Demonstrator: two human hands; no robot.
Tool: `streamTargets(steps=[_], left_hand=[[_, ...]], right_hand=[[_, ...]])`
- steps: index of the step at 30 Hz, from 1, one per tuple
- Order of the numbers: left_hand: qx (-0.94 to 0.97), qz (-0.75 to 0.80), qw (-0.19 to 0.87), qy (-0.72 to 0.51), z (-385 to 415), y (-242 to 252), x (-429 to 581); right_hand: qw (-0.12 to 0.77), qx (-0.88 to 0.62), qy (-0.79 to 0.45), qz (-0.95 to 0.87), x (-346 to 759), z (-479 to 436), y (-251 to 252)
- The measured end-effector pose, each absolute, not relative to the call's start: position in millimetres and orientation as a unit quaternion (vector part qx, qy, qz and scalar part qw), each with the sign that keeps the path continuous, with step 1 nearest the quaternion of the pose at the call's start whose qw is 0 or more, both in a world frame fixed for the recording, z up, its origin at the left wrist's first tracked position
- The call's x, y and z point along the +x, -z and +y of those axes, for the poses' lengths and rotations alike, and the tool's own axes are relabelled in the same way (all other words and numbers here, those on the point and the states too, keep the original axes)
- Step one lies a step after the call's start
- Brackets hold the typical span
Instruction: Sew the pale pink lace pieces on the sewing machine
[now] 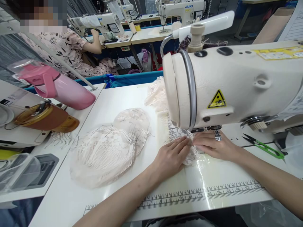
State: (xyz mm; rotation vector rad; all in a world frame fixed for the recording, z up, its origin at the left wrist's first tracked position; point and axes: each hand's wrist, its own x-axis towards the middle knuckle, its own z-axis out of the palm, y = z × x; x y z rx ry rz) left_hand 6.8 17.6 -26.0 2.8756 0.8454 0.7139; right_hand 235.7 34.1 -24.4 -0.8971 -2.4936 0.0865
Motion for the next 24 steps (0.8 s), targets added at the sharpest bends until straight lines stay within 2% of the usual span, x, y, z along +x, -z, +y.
streamTargets(steps=[4,7,24], left_hand=[[0.929,0.292,0.052,-0.222,18.2,24.4,0.9],[0.917,0.329,0.073,-0.215,18.6,21.8,-4.1],[0.896,0.389,0.034,-0.213,22.4,22.5,-1.8]], right_hand=[[0.296,-0.247,-0.077,-0.919,224.5,32.7,22.5],[0.316,-0.224,-0.057,-0.92,214.4,29.9,19.8],[0.291,-0.28,-0.008,-0.915,206.6,27.1,25.9]])
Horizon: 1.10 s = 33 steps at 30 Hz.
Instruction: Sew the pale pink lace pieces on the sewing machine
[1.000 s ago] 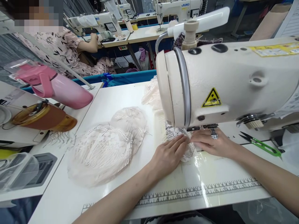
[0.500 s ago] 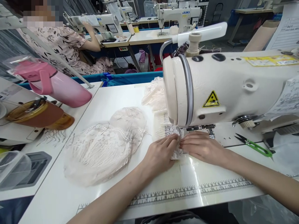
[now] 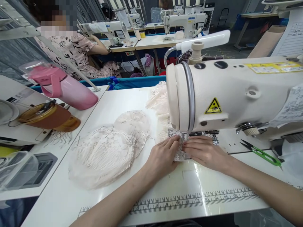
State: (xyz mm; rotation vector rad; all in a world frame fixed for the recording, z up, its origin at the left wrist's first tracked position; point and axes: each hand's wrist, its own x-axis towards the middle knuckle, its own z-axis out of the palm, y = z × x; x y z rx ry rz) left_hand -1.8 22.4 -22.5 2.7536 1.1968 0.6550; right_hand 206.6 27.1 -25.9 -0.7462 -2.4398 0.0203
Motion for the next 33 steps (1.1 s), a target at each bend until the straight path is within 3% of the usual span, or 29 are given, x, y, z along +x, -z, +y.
streamTargets(steps=[18,33], left_hand=[[0.903,0.391,-0.013,-0.178,24.7,22.7,1.2],[0.914,0.373,-0.016,-0.161,23.7,27.2,1.9]], right_hand=[[0.316,-0.276,0.032,-0.907,208.5,33.7,21.1],[0.271,-0.362,0.032,-0.892,220.9,32.7,29.6]])
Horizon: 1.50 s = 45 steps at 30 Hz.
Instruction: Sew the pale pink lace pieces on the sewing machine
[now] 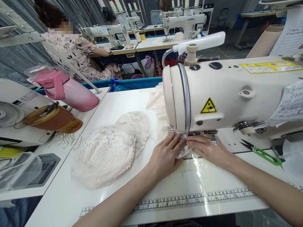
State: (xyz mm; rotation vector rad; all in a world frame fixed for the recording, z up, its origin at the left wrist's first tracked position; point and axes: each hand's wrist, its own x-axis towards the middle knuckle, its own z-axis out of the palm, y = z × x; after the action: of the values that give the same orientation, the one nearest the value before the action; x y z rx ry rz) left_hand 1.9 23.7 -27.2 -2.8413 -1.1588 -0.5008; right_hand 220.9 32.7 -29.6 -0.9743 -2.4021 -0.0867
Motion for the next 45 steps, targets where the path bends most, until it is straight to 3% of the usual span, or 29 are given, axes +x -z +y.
streamTargets(steps=[15,22,28,33,45], left_hand=[[-0.913,-0.381,0.01,0.146,26.2,26.0,4.2],[-0.934,-0.287,0.083,0.195,26.2,32.0,2.0],[-0.931,-0.311,0.053,0.182,25.5,23.4,-1.3],[-0.925,-0.331,0.037,0.185,28.9,18.2,-5.2],[-0.924,-0.337,0.013,0.183,30.2,21.3,-8.5]], right_hand=[[0.301,-0.416,-0.131,-0.848,220.1,31.1,16.6],[0.258,-0.401,0.021,-0.879,222.9,35.0,25.2],[0.196,-0.332,0.15,-0.91,218.9,32.8,24.7],[0.185,-0.34,0.125,-0.913,211.6,27.5,33.3],[0.282,-0.322,0.085,-0.9,203.2,26.7,33.8]])
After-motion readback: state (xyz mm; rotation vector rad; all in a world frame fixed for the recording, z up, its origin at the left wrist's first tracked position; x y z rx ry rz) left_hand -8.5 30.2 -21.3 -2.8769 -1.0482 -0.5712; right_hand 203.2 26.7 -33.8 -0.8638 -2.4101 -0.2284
